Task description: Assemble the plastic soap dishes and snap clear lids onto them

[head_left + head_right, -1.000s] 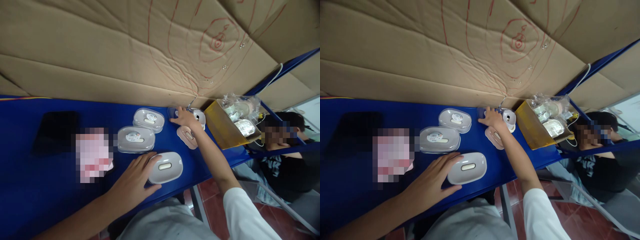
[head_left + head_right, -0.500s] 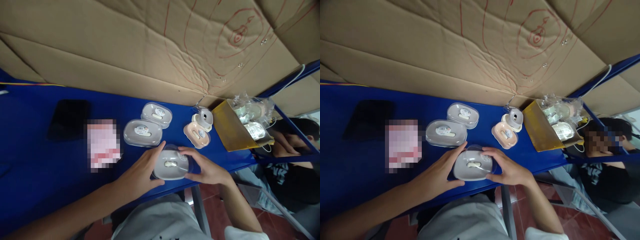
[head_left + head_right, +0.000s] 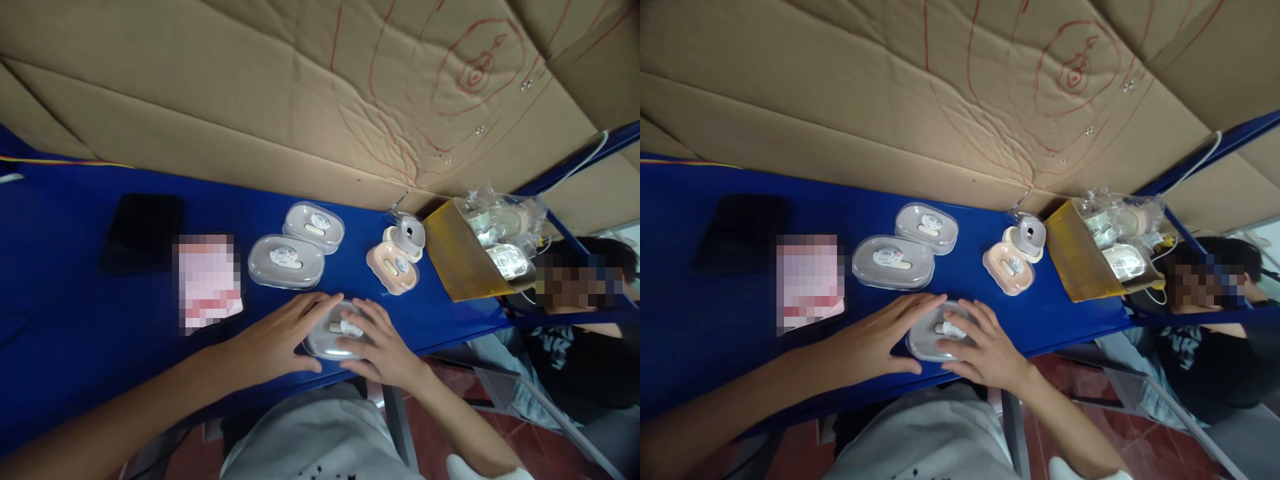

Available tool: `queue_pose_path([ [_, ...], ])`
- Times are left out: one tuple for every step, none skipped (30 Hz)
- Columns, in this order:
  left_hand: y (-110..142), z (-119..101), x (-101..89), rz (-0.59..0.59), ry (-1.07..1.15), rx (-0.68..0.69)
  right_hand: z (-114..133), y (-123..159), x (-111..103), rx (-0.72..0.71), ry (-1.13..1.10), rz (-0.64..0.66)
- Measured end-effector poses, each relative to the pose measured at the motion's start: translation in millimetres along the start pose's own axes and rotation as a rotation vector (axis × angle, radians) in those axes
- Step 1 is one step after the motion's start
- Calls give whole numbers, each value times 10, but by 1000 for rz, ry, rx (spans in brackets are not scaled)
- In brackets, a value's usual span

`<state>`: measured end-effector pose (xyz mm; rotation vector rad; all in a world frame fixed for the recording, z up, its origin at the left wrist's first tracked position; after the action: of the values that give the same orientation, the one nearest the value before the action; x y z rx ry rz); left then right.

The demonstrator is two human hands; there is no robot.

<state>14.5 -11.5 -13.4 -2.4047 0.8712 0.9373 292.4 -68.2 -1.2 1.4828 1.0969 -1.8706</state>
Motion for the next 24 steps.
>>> queue_pose_path([
  [-8,-23,-66,-26,-56,20,-3,14,13,23,17,-1],
  [-17,-50,-138,-71,-130,38,-15,21,22,56,40,-6],
  [-26,-75,-211,-132,-219,44,-36,21,27,101,70,-17],
  [-34,-94,-278,-198,-316,33,-67,10,31,156,105,-30],
  [-41,-105,-334,-258,-410,8,-105,-10,34,221,144,-43],
  [-47,-105,-375,-305,-493,-23,-149,-42,37,284,179,-52],
  [-53,-94,-400,-335,-559,-54,-194,-86,40,338,205,-54],
  [-59,-74,-410,-349,-608,-75,-238,-141,41,373,215,-51],
  [-66,-49,-408,-355,-640,-84,-280,-204,38,390,210,-41],
  [-74,-21,-397,-360,-659,-81,-320,-271,30,390,188,-28],
  [-83,8,-384,-369,-668,-77,-360,-337,13,369,150,-12],
  [-92,33,-370,-385,-669,-74,-406,-396,-15,332,97,5],
  [-101,55,-358,-403,-663,-73,-463,-442,-55,295,39,14],
  [-108,71,-347,-416,-652,-70,-541,-469,-108,273,-12,12],
  [-114,83,-338,-420,-638,-64,-643,-474,-173,277,-46,-3],
  [-118,89,-330,-416,-624,-54,-773,-454,-247,316,-55,-29],
  [-119,92,-321,-409,-611,-39,-930,-409,-325,394,-40,-56],
  [-117,92,-312,-396,-601,-25,-1105,-341,-402,493,-7,-82],
  [-114,90,-300,-381,-595,-14,-1287,-254,-475,601,28,-89],
  [-109,88,-287,-367,-592,-5,-1464,-153,-538,697,47,-75],
  [-104,85,-273,-352,-589,1,-1622,-47,-592,745,51,-62],
  [-100,84,-259,-339,-586,4,-1754,60,-636,776,48,-47],
  [-97,83,-245,-326,-581,7,-1852,165,-669,792,42,-31],
  [-96,82,-231,-316,-578,12,-1917,262,-691,798,36,-22],
])
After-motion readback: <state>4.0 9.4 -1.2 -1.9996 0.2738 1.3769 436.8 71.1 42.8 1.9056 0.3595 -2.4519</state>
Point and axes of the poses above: each hand's wrist, its own y-axis away from the middle knuckle, its own x-axis out of the palm, z = x × y, the point moved 1 cm from there along -y, towards the middle knuckle, and after that the axes turned 6 degrees about -x, right-handed, at the moved point
